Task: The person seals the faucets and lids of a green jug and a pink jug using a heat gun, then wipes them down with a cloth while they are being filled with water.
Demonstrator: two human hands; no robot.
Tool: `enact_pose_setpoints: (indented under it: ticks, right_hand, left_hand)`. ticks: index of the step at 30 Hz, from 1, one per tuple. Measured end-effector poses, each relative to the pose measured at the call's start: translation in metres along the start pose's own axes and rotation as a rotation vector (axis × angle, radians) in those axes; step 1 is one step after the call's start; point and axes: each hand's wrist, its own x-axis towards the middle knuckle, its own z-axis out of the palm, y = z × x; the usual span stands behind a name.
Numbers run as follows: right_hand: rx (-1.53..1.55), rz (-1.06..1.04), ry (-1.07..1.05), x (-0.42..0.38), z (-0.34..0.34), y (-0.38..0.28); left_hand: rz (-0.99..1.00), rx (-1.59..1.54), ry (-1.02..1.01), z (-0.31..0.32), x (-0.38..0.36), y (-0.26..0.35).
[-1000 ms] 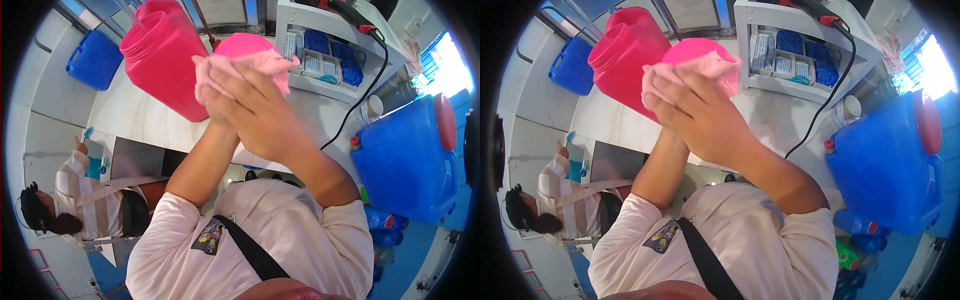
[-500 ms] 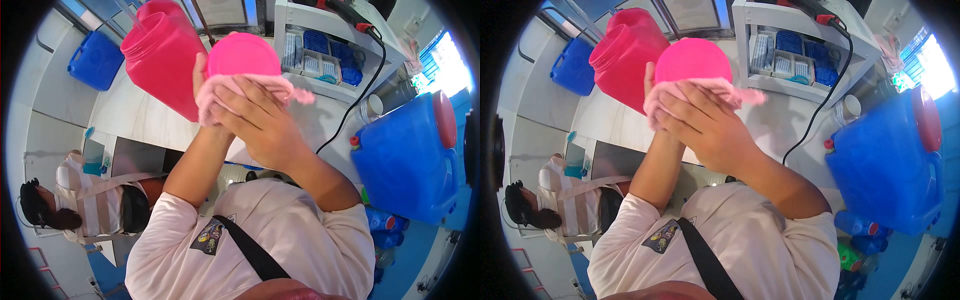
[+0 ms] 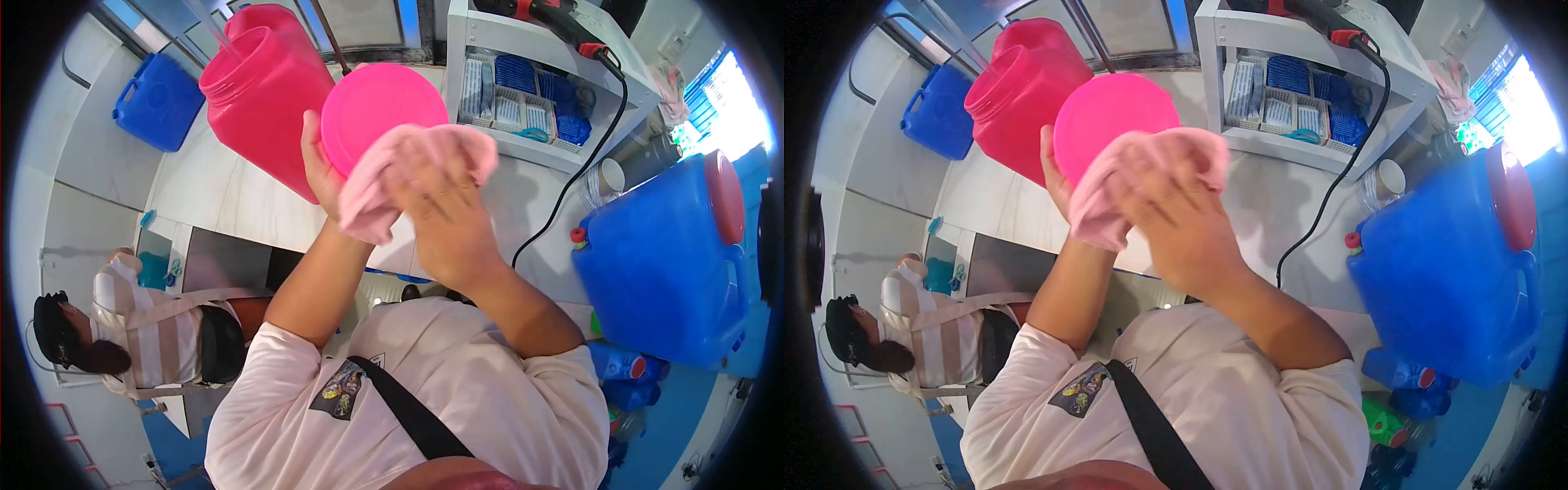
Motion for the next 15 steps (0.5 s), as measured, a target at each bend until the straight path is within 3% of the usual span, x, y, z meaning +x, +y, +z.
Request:
enact_pose_setpoints:
  ticks: [1,3,4,6,8,10,12,14,15]
  right_hand:
    - [0.001,-0.001,0.0,-0.004,0.007,0.003]
    - [0.425,0.181,0.238,-0.004,0.017,0.006]
    - [0.567,0.237,0.326,-0.002,0.019,0.007]
    - [0.57,0.285,0.351,0.007,0.018,0.012]
    - [0.639,0.315,0.344,0.008,0.022,0.025]
    - [0.594,0.264,0.304,0.018,0.008,0.03]
    - [0.477,0.25,0.245,0.03,-0.007,0.026]
    - [0.193,-0.005,0.133,0.038,-0.012,0.02]
    - [0.216,0.014,0.151,0.038,-0.011,0.01]
  left_hand:
    - [0.094,0.014,-0.07,0.005,-0.001,-0.004]
    - [0.266,0.136,-0.167,0.009,0.001,-0.018]
    - [0.258,0.137,-0.166,0.009,-0.001,-0.024]
    - [0.311,0.526,-0.216,0.005,-0.006,-0.033]
    - [0.304,0.606,-0.269,-0.01,-0.006,-0.03]
    - [0.08,0.784,-0.226,-0.014,-0.01,-0.025]
    - [0.065,0.749,-0.159,-0.016,-0.015,-0.033]
    - [0.091,0.442,-0.06,-0.015,-0.017,-0.038]
    - [0.105,0.287,-0.012,-0.015,-0.018,-0.038]
